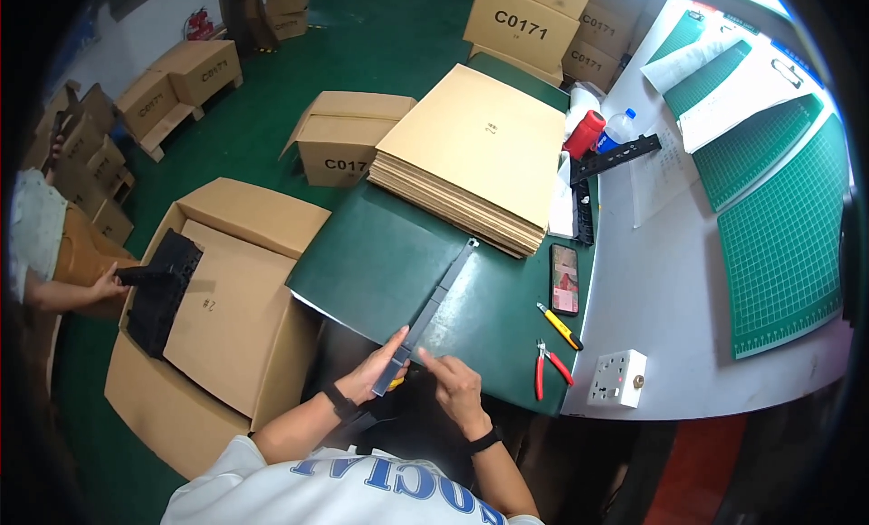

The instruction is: The person opens the door of an injection molding machine to retrieve molded parts, trims excess material from the parts using pliers, and places them into a cardboard box.

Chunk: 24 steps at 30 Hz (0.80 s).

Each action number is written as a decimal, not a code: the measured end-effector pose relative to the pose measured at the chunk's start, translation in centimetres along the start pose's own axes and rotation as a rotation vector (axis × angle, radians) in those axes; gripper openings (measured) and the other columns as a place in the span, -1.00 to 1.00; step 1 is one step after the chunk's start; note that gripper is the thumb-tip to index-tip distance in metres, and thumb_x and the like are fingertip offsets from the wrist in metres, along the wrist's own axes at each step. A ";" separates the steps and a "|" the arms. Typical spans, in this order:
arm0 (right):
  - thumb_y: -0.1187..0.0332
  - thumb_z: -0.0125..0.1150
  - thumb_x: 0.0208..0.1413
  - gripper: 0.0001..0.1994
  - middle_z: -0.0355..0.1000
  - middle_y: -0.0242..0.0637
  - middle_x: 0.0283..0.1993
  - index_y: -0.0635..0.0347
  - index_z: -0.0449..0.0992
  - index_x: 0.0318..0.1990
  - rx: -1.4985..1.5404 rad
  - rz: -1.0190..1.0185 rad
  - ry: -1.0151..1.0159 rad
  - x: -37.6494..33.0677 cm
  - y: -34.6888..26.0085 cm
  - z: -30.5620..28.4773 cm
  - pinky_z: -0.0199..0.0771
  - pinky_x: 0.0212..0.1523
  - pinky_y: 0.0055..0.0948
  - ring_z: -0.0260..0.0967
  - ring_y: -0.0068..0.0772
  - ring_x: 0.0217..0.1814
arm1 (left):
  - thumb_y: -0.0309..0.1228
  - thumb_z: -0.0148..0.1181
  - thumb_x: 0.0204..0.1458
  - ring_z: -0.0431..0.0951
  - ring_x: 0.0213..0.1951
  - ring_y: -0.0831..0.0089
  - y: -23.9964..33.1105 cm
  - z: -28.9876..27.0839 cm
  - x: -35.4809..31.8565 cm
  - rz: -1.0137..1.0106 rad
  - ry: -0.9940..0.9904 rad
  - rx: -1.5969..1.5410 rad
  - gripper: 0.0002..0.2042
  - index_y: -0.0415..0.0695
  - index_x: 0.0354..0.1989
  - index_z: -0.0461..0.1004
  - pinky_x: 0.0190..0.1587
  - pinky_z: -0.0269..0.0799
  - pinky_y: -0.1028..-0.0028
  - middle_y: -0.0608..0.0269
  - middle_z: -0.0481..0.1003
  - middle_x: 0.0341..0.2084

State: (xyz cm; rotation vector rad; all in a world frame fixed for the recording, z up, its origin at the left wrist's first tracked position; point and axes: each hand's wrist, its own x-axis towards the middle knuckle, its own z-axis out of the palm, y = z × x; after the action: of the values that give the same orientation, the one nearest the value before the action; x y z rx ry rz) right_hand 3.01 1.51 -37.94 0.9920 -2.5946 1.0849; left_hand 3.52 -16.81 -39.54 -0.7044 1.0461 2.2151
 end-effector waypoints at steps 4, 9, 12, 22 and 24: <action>0.71 0.05 -0.18 -0.41 0.41 -0.26 -0.44 -0.04 0.54 0.06 0.058 0.051 0.023 -0.8 -0.9 -0.2 0.43 -0.38 -0.37 0.42 -0.24 -0.42 | 0.21 0.00 0.11 0.20 -0.77 0.66 -0.2 -0.3 -0.1 -0.018 -0.012 0.015 -0.54 0.03 -0.44 0.34 -0.78 0.03 0.64 0.47 0.20 -0.73; 0.65 0.08 -0.20 -0.38 0.39 -0.35 -0.40 -0.13 0.50 0.10 0.114 0.018 -0.064 -2.7 -2.2 0.9 0.41 -0.42 -0.40 0.39 -0.31 -0.40 | 0.20 0.01 0.11 0.16 -0.79 0.66 -0.4 -0.2 0.4 0.003 0.022 -0.014 -0.53 0.03 -0.50 0.33 -0.79 0.01 0.63 0.49 0.20 -0.77; 0.64 0.09 -0.23 -0.36 0.37 -0.37 -0.40 -0.14 0.49 0.11 0.127 -0.050 -0.146 -3.5 -3.4 1.1 0.42 -0.42 -0.40 0.38 -0.33 -0.39 | 0.20 0.02 0.10 0.16 -0.80 0.68 -0.4 0.0 0.8 0.056 0.027 -0.049 -0.52 0.01 -0.48 0.34 -0.79 0.02 0.65 0.49 0.21 -0.78; 0.70 0.08 -0.22 -0.40 0.44 -0.31 -0.36 -0.04 0.54 0.06 0.156 0.011 -0.060 -3.3 -3.0 0.7 0.45 -0.37 -0.39 0.43 -0.30 -0.36 | 0.24 0.02 0.08 0.20 -0.79 0.66 -0.1 -0.6 0.1 -0.074 -0.025 0.029 -0.48 -0.03 -0.49 0.34 -0.78 0.08 0.65 0.46 0.23 -0.76; 0.72 0.03 -0.20 -0.42 0.44 -0.25 -0.41 0.02 0.54 0.05 0.128 0.044 0.011 -2.2 -2.3 0.5 0.46 -0.38 -0.40 0.45 -0.26 -0.41 | 0.24 0.02 0.08 0.22 -0.78 0.66 -0.5 -0.3 0.6 -0.022 0.045 0.028 -0.48 -0.03 -0.50 0.35 -0.78 0.07 0.66 0.46 0.23 -0.76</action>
State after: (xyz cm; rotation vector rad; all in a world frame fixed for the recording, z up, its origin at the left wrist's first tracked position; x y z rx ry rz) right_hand 6.25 1.12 -37.82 0.9560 -2.5777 1.2779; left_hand 3.51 -16.63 -40.35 -0.7529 1.0845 2.1710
